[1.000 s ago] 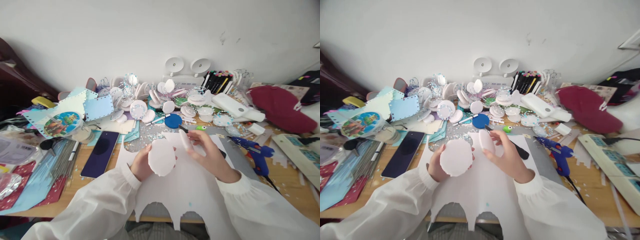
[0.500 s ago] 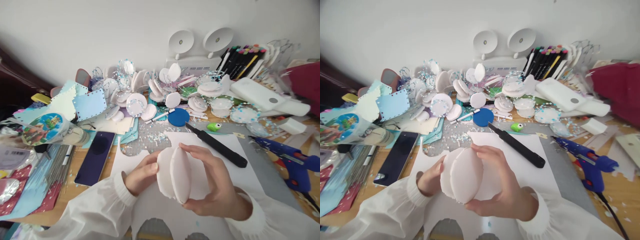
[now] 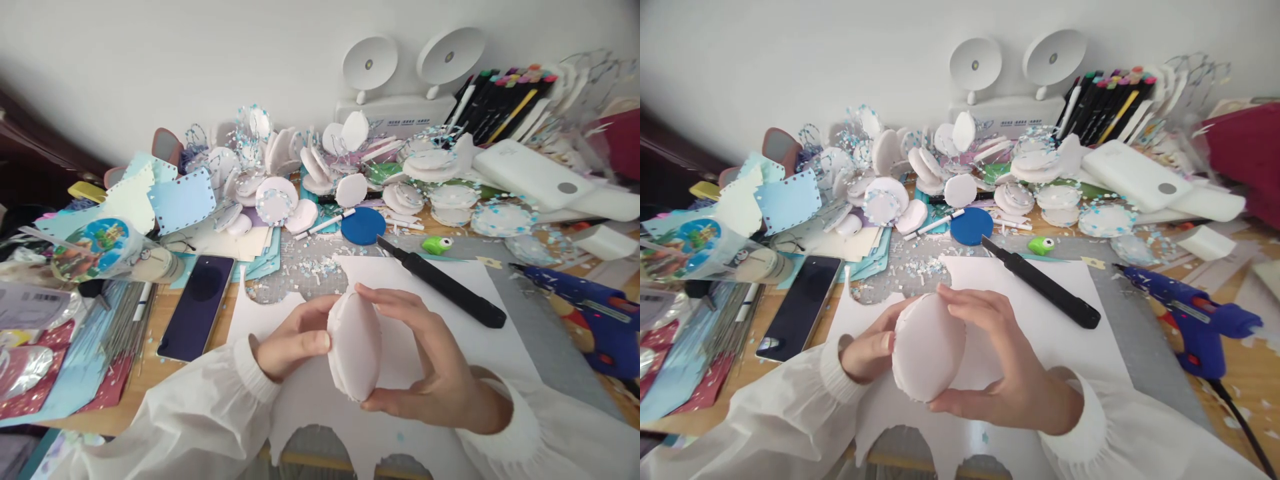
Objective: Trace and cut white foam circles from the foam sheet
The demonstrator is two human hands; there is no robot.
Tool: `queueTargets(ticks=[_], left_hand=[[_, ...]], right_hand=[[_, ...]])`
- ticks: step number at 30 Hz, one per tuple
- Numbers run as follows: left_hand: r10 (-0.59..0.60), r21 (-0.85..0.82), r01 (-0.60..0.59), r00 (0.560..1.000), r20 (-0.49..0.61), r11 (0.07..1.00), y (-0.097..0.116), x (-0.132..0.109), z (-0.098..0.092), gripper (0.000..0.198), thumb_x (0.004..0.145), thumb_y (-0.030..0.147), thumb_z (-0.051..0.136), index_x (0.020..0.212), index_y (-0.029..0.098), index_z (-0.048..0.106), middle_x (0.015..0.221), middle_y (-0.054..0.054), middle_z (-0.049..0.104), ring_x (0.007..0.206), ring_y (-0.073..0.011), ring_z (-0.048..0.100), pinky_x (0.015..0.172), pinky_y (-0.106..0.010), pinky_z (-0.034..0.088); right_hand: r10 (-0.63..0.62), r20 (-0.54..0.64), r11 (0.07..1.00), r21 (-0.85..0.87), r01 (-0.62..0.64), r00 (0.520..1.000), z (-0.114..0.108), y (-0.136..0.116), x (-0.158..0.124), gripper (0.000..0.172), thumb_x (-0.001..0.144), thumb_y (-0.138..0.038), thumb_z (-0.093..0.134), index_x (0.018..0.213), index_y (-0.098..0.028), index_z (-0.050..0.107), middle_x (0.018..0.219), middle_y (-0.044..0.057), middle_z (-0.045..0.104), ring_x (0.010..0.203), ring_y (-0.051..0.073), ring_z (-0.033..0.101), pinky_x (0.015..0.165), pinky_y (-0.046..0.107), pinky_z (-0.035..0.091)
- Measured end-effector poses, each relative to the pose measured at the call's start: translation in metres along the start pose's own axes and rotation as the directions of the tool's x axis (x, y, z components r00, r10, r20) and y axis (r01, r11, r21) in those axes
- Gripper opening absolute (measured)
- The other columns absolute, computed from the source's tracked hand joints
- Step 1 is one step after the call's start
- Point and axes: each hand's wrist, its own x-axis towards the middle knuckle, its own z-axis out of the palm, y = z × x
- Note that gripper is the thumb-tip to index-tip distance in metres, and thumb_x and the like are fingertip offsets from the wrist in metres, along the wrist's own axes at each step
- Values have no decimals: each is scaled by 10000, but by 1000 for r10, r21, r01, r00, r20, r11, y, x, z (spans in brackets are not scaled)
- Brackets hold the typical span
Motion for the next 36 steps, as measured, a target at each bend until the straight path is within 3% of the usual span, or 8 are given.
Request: queueTargets(ticks=[13,17,19,21,23,26,30,36], left_hand=[[-29,35,29,1000,1,999,3,1,0,607,699,491,720,1211,180,624,1072,-112,690,995,-299,637,833,-348,470],[-24,-61,22,999,-32,998,2,-2,0,570,664,369,742,1196,192,642,1043,-106,706,935,-295,654,791,-355,490],[2,-102,-8,998,-59,995,1,-2,0,532,678,303,725,1195,212,645,1085,-104,701,958,-302,654,808,-375,492],[39,-78,-47,994,-103,996,0,-2,0,475,709,239,702,1181,228,656,1125,-96,693,1007,-299,646,848,-387,485],[97,9,-97,985,-139,995,1,-1,0,406,740,190,687,1143,243,679,1119,-82,701,1018,-274,649,863,-368,485],[179,197,-151,975,-134,969,3,-1,2,359,761,167,699,1111,246,699,1082,-82,716,980,-240,665,845,-326,500],[219,414,-129,959,-179,901,6,-1,6,243,773,175,703,1012,186,744,939,-100,748,835,-215,689,755,-290,534],[193,452,-115,972,-130,885,6,-4,5,243,807,170,668,1032,218,744,910,-66,756,785,-175,689,705,-228,530]], right_hand=[[24,82,999,27,-26,996,-2,-1,2,810,690,-374,791,1367,-326,350,1437,105,430,1328,346,381,1058,592,347],[86,-34,986,146,-81,996,-1,2,3,817,733,-546,699,1407,-282,320,1488,125,342,1362,357,330,1070,567,346],[199,-140,970,169,-175,970,0,5,4,650,798,-494,655,1354,-274,400,1404,123,443,1260,309,463,995,477,446],[307,-194,945,182,-273,932,1,6,5,363,856,-375,622,1189,-258,537,1140,84,609,989,215,612,812,341,536],[343,-197,934,175,-312,918,1,6,6,142,873,-302,601,995,-229,603,881,38,631,750,153,605,642,262,526],[242,-176,970,78,-231,954,-1,1,8,64,848,-256,625,894,-212,614,777,27,606,682,150,563,580,267,486],[77,-123,997,21,-75,989,-6,-7,10,108,842,-206,614,949,-213,621,817,48,636,726,172,587,607,301,489],[66,-121,995,84,-56,990,-8,-10,12,90,836,-168,607,916,-203,631,754,38,611,670,156,573,561,283,479]])
